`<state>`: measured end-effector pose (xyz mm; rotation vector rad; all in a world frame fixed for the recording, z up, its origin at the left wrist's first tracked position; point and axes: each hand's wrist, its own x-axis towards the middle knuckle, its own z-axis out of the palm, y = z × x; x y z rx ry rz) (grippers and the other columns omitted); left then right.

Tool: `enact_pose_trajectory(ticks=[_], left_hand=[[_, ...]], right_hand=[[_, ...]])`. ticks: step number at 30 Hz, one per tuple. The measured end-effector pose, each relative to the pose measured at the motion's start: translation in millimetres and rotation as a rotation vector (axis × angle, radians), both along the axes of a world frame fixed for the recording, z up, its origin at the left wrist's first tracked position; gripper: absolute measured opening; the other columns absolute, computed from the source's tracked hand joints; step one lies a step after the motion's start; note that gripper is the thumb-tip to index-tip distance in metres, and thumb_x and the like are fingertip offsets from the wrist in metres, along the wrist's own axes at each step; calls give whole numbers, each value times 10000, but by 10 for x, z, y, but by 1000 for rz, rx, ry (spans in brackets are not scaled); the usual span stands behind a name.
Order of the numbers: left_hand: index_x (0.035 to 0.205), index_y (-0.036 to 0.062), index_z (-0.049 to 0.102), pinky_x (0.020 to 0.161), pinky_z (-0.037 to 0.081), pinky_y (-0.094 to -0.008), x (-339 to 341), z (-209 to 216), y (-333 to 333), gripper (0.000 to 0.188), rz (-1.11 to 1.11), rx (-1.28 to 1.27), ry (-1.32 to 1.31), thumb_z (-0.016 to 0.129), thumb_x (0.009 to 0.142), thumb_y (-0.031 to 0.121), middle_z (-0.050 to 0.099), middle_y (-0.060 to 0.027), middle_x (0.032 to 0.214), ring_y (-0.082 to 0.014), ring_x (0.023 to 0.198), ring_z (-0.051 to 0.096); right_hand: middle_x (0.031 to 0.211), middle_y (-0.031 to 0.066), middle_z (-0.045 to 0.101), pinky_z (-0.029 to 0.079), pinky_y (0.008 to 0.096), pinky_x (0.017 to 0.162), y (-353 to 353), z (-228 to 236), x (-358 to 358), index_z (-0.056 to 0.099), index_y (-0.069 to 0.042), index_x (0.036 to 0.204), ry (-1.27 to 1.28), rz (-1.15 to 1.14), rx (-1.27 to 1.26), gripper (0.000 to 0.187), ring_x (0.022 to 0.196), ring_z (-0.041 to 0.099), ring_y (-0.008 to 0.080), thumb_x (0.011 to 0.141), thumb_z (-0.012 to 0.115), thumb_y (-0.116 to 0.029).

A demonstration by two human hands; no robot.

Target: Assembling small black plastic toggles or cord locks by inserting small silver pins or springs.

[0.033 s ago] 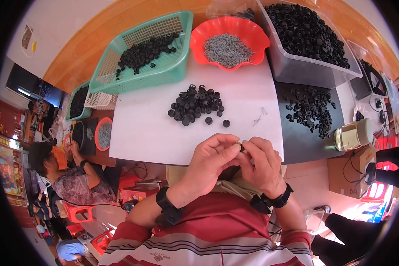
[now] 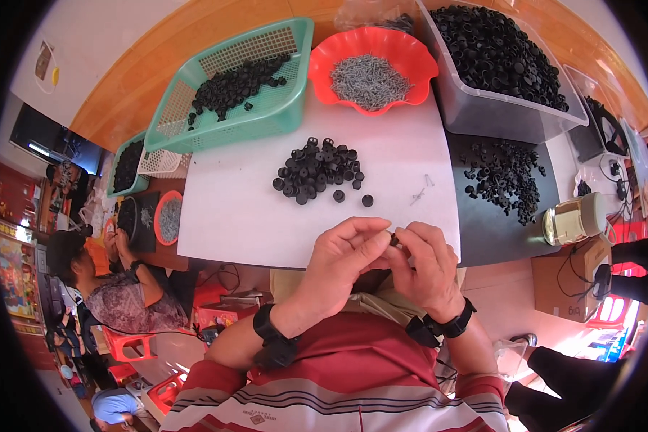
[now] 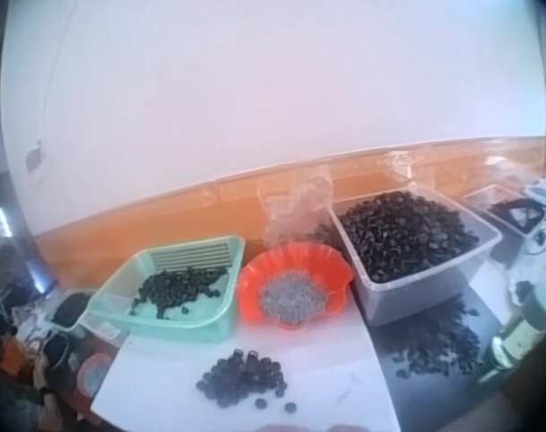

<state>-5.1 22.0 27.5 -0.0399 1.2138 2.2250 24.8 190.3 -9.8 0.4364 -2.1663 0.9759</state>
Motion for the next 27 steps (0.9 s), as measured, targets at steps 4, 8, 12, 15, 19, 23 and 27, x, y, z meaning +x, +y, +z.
enact_pose_trajectory(ticks=[4,8,12,15,19,23,27], left_hand=[[1206,-9,647,780,580,-319,-114,-84,27,288,163,-427,434,718,975,148,721,-95,1092,-179,889,709],[1125,19,696,774,569,-337,-338,-155,36,276,329,-1109,1233,774,874,102,720,-111,1073,-246,893,699],[1067,40,717,782,574,-354,-400,-203,64,261,274,-1307,1406,791,821,85,728,-107,1052,-295,907,688],[1031,39,722,755,581,-355,-419,-248,59,239,267,-1289,1432,802,809,77,736,-94,1031,-296,893,699],[997,33,724,721,581,-342,-403,-220,53,216,309,-1158,1386,805,797,25,734,-108,1009,-283,879,715],[1004,-6,721,770,608,-296,-355,-158,24,219,265,-893,1166,791,803,-55,715,-125,1054,-206,896,727],[1053,-12,731,782,625,-295,-345,-201,-33,232,213,-675,942,775,827,-41,712,-98,1075,-155,884,724]], right_hand=[[1027,120,649,532,294,528,41,11,9,630,-25,1172,-32,-24,-72,354,637,657,186,853,784,-28],[1024,129,649,528,276,548,90,-8,0,637,-10,1157,-29,-19,-195,313,647,664,150,876,773,-36],[1025,135,650,532,272,570,113,18,20,649,-3,1141,-51,-28,-238,290,651,673,150,876,766,-23],[1028,142,652,536,271,587,134,25,35,654,2,1140,-65,-25,-253,285,652,677,154,876,761,-15],[1029,148,654,537,268,597,162,38,47,657,6,1138,-95,-13,-285,282,656,684,158,877,760,-15],[1023,152,655,535,266,600,175,36,52,661,16,1133,-129,-1,-306,274,665,691,161,879,758,-15],[1020,156,654,532,260,606,158,59,49,664,28,1129,-141,20,-322,268,666,688,161,881,757,-12]])
